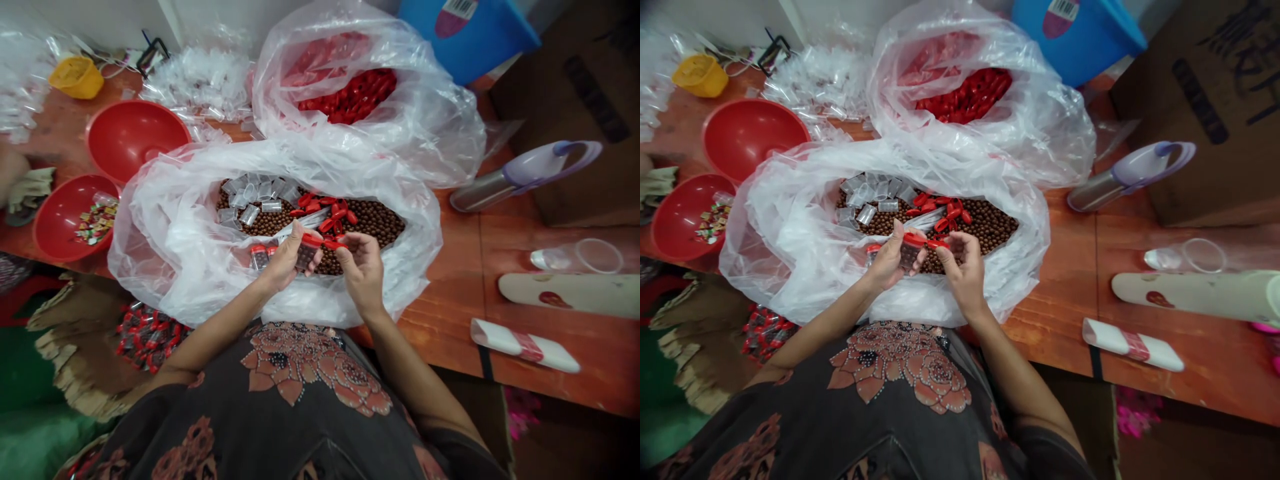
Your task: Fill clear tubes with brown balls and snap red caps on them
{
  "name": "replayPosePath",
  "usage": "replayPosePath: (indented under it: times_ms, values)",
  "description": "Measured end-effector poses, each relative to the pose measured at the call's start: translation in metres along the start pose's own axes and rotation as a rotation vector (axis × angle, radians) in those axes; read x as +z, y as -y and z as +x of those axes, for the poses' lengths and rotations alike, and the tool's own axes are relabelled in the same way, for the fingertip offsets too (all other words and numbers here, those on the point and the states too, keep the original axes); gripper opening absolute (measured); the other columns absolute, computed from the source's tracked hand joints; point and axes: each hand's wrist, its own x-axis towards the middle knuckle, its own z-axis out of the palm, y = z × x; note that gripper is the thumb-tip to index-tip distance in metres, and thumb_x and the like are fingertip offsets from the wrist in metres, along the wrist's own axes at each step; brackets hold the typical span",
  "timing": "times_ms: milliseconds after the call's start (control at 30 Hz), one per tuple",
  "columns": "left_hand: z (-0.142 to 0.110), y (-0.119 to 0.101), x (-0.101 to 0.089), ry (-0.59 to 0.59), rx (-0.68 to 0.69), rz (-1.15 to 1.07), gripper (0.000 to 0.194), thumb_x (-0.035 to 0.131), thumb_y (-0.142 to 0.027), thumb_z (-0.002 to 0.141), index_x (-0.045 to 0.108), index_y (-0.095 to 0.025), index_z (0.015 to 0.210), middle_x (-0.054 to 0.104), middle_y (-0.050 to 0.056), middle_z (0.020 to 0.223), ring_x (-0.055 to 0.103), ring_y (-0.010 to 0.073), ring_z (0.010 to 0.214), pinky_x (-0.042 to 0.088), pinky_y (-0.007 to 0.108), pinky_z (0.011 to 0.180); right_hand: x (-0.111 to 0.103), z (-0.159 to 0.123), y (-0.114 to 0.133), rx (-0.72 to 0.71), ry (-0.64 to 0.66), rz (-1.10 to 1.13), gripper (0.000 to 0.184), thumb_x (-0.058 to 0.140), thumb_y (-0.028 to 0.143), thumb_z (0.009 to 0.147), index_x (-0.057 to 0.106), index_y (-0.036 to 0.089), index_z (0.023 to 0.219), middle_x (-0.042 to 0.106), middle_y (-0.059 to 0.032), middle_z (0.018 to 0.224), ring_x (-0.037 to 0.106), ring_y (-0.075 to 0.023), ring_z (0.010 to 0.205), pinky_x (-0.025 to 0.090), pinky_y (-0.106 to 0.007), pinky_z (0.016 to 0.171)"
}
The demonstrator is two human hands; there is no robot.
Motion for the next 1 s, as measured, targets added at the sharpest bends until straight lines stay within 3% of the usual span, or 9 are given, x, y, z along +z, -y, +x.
replayPosePath:
  times_ms: [100, 167, 233, 400, 533, 667, 767, 900, 1000]
  values:
    - [0.0, 0.0, 0.0, 0.008, 0.003, -0.032, 0.064, 0.036, -0.076, 0.089, 0.06, -0.019, 0.104, 0.061, 0.0, 0.064, 0.051, 0.0079, 0.044, 0.038, 0.019, 0.039, 0.001, -0.003, -0.005, 0.207, -0.033, 0.12, 0.026, 0.068, 0.045, 0.084, 0.066, 0.022, 0.098, 0.067, -0.0007, 0.079, 0.06, -0.0144, 0.066, 0.052, -0.028, 0.058]
    - [-0.001, 0.005, 0.001, 0.009, -0.023, -0.014, 0.063, 0.037, -0.076, 0.088, 0.059, -0.019, 0.105, 0.061, 0.0, 0.064, 0.051, 0.0083, 0.044, 0.037, 0.019, 0.039, 0.002, -0.003, -0.003, 0.19, -0.069, 0.106, 0.025, 0.066, 0.043, 0.087, 0.069, 0.023, 0.101, 0.07, -0.0015, 0.085, 0.063, -0.0155, 0.07, 0.055, -0.031, 0.062]
    - [-0.001, 0.011, 0.001, 0.016, -0.057, 0.005, 0.064, 0.037, -0.076, 0.088, 0.059, -0.019, 0.105, 0.061, 0.0, 0.063, 0.052, 0.0089, 0.045, 0.038, 0.019, 0.039, 0.002, -0.001, 0.002, 0.052, -0.064, 0.01, 0.027, 0.061, 0.04, 0.091, 0.069, 0.026, 0.113, 0.073, -0.0037, 0.102, 0.067, -0.0186, 0.086, 0.056, -0.037, 0.078]
    - [0.0, 0.019, 0.004, 0.027, -0.105, -0.028, 0.072, 0.032, -0.082, 0.085, 0.062, -0.018, 0.097, 0.058, 0.001, 0.058, 0.051, 0.0102, 0.044, 0.035, 0.02, 0.038, 0.0, 0.002, 0.01, -0.403, 0.255, -0.389, 0.051, 0.061, 0.04, 0.092, 0.052, 0.025, 0.14, 0.067, -0.0094, 0.125, 0.06, -0.0266, 0.115, 0.046, -0.049, 0.102]
    - [0.002, 0.019, 0.003, -0.022, -0.14, -0.072, 0.064, 0.043, -0.076, 0.085, 0.063, -0.015, 0.085, 0.055, 0.001, 0.055, 0.048, 0.0085, 0.043, 0.033, 0.02, 0.039, 0.003, -0.001, 0.006, -0.496, 0.336, -0.592, 0.077, 0.067, 0.045, 0.086, 0.035, 0.016, 0.149, 0.059, -0.0173, 0.132, 0.052, -0.033, 0.122, 0.044, -0.052, 0.103]
    - [0.002, 0.028, 0.003, -0.083, -0.107, -0.129, 0.05, 0.052, -0.065, 0.086, 0.062, -0.016, 0.088, 0.053, 0.0, 0.055, 0.048, 0.0091, 0.045, 0.036, 0.021, 0.042, 0.006, -0.001, 0.003, -0.574, 0.34, -0.648, 0.069, 0.064, 0.041, 0.087, 0.037, 0.014, 0.145, 0.062, -0.0175, 0.126, 0.054, -0.033, 0.118, 0.045, -0.05, 0.099]
    - [-0.005, 0.038, 0.003, -0.104, -0.039, -0.116, 0.044, 0.05, -0.06, 0.089, 0.06, -0.019, 0.102, 0.054, -0.002, 0.057, 0.047, 0.0099, 0.044, 0.036, 0.021, 0.041, 0.006, -0.001, 0.002, -0.632, 0.365, -0.624, 0.065, 0.065, 0.04, 0.085, 0.041, 0.015, 0.14, 0.064, -0.0167, 0.123, 0.056, -0.0325, 0.117, 0.045, -0.049, 0.1]
    - [-0.019, 0.031, -0.012, -0.055, -0.006, 0.124, 0.044, 0.037, -0.057, 0.095, 0.056, -0.021, 0.113, 0.059, 0.0, 0.065, 0.051, 0.0127, 0.049, 0.041, 0.024, 0.046, 0.012, -0.006, 0.001, -0.593, 0.443, -0.6, 0.068, 0.067, 0.047, 0.082, 0.043, 0.019, 0.139, 0.062, -0.0169, 0.128, 0.054, -0.0348, 0.122, 0.042, -0.053, 0.101]
    - [-0.022, 0.001, -0.044, -0.038, 0.092, 0.613, 0.038, 0.042, -0.05, 0.096, 0.062, -0.019, 0.103, 0.064, 0.005, 0.08, 0.06, 0.0164, 0.07, 0.049, 0.028, 0.065, 0.027, -0.012, 0.002, -0.482, 0.481, -0.591, 0.071, 0.068, 0.055, 0.08, 0.047, 0.017, 0.136, 0.06, -0.0179, 0.126, 0.054, -0.0355, 0.119, 0.044, -0.053, 0.098]
